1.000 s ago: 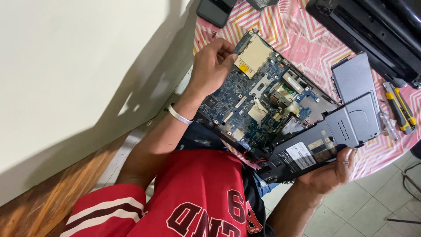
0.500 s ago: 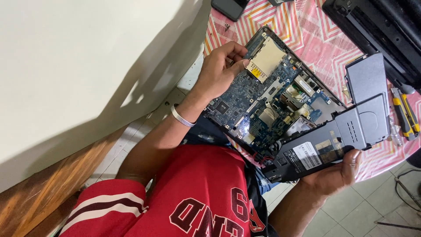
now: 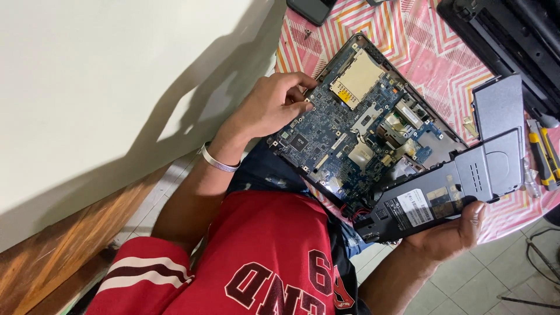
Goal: A person is shown handling and aligning a laptop motherboard within its chassis, likely during a repair or assembly process.
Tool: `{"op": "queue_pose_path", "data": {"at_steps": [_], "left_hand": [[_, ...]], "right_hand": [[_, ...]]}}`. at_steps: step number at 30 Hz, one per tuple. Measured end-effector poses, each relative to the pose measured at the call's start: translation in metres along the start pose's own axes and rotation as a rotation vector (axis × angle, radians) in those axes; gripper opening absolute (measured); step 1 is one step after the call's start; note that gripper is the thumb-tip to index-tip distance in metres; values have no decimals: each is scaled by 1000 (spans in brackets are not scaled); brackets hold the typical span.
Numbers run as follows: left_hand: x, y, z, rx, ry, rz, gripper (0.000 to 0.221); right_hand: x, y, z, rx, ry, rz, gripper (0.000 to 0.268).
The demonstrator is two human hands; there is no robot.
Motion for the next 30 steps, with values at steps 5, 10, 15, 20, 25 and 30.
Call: {"op": "queue_pose_path", "data": {"at_steps": [5, 10, 15, 20, 25, 30], "left_hand": [[-4, 2, 6, -101, -105, -52, 35], [-4, 4, 2, -91, -153, -47, 38], [-6, 10, 6, -6, -62, -7, 35], [-8, 9, 8, -63, -80, -50, 34], [-8, 9, 9, -82, -132, -57, 30], [-8, 15, 19, -24, -41, 8, 23]], "right_hand": [[-1, 0, -3, -34, -18, 68, 33], [4, -1, -5, -30, 7, 65, 49], [3, -1, -5, -6, 26, 46, 47], [1, -2, -7, -42, -6, 101, 49], [-3, -1, -8, -63, -21, 115, 50], [3, -2, -6, -40, -20, 57, 43]]}}
Point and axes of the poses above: each hand's wrist, its own y-axis towards the middle knuckle, its own x-axis out of the palm, z = x × y, the point moved 2 cm from there along y, towards the middle knuckle, and after that the axes turned 9 degrees about y, right-handed, at the moved point
